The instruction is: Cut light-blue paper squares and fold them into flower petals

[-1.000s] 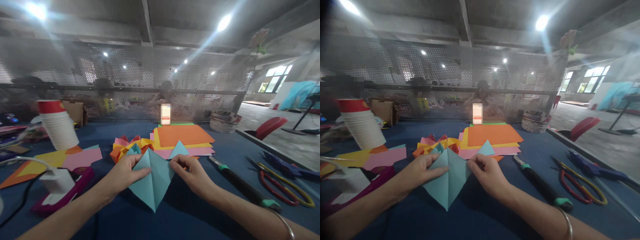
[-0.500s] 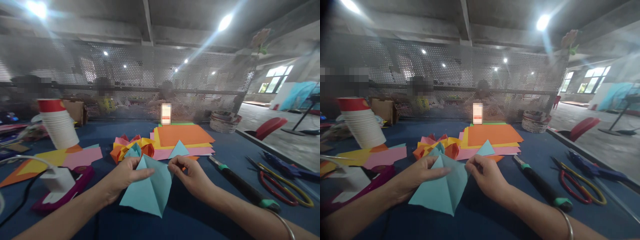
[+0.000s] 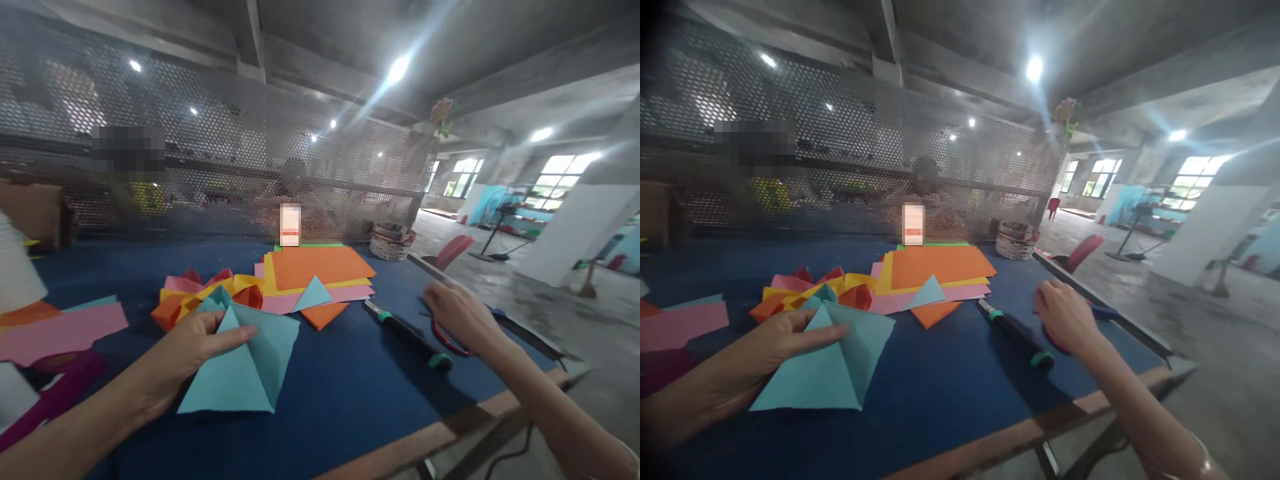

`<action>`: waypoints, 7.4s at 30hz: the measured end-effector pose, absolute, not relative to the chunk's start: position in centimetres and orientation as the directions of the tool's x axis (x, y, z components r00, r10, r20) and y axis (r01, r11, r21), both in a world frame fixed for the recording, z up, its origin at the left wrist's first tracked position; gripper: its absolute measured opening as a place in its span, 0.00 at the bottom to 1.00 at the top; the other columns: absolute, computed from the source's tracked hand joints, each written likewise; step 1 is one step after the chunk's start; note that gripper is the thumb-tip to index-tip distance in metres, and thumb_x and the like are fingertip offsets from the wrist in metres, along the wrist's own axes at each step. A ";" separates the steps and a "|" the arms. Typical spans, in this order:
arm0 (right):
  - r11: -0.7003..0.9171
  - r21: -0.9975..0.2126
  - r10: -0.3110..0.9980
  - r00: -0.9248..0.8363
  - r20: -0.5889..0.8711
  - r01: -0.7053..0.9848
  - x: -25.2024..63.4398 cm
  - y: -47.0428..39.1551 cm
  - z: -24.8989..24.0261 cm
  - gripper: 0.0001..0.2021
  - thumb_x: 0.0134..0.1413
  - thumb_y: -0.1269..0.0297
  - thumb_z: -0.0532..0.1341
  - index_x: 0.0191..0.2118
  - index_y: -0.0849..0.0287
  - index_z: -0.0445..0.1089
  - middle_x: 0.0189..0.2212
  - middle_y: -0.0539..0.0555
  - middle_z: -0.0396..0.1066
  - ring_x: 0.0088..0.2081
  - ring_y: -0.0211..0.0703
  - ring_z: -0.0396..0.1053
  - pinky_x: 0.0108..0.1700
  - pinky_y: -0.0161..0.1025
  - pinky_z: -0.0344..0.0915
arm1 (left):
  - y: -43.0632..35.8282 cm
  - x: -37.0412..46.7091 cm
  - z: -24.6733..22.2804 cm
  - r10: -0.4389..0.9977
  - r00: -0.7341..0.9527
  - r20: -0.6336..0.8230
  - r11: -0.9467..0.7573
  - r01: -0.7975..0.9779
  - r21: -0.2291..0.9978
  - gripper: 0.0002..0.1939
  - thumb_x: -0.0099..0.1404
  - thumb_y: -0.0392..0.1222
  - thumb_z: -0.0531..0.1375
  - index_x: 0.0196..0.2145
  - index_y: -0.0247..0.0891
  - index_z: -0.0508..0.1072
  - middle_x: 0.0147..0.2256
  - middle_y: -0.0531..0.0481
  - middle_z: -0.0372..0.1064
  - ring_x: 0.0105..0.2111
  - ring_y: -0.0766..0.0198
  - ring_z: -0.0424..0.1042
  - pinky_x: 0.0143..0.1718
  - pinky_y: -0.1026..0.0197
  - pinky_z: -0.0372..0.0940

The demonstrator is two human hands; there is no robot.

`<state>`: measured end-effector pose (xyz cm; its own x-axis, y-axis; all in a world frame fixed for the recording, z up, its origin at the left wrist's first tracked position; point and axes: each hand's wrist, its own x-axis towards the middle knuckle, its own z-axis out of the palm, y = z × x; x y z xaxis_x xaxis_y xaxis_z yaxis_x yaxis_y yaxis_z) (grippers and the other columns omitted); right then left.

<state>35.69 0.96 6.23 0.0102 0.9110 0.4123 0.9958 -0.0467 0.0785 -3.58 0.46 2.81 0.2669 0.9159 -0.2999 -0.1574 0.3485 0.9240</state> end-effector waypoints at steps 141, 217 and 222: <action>0.680 0.025 0.673 -0.636 0.378 0.733 18.1 2.2 4.3 0.24 0.43 0.45 0.66 0.40 0.58 0.65 0.31 0.53 0.72 0.30 0.46 0.71 0.29 0.37 0.59 | 0.9 -5.2 4.7 0.951 0.300 -0.074 0.142 -0.211 0.967 0.16 0.52 0.39 0.68 0.40 0.33 0.79 0.36 0.41 0.78 0.36 0.52 0.76 0.41 0.57 0.70; 0.656 0.108 0.681 -0.647 0.343 0.747 18.1 1.6 3.6 0.19 0.48 0.54 0.66 0.41 0.61 0.66 0.32 0.54 0.74 0.33 0.51 0.74 0.28 0.39 0.62 | 0.7 -4.7 4.0 0.956 0.291 -0.041 0.104 -0.207 0.973 0.12 0.50 0.42 0.70 0.34 0.37 0.80 0.30 0.48 0.78 0.30 0.63 0.75 0.33 0.67 0.68; 0.664 0.135 0.665 -0.663 0.344 0.736 18.2 1.7 3.5 0.13 0.51 0.60 0.65 0.40 0.61 0.66 0.31 0.54 0.75 0.32 0.49 0.74 0.28 0.38 0.61 | 0.5 -4.6 4.1 0.958 0.283 -0.052 0.114 -0.205 0.972 0.12 0.49 0.42 0.70 0.33 0.37 0.80 0.29 0.50 0.78 0.29 0.63 0.75 0.32 0.67 0.68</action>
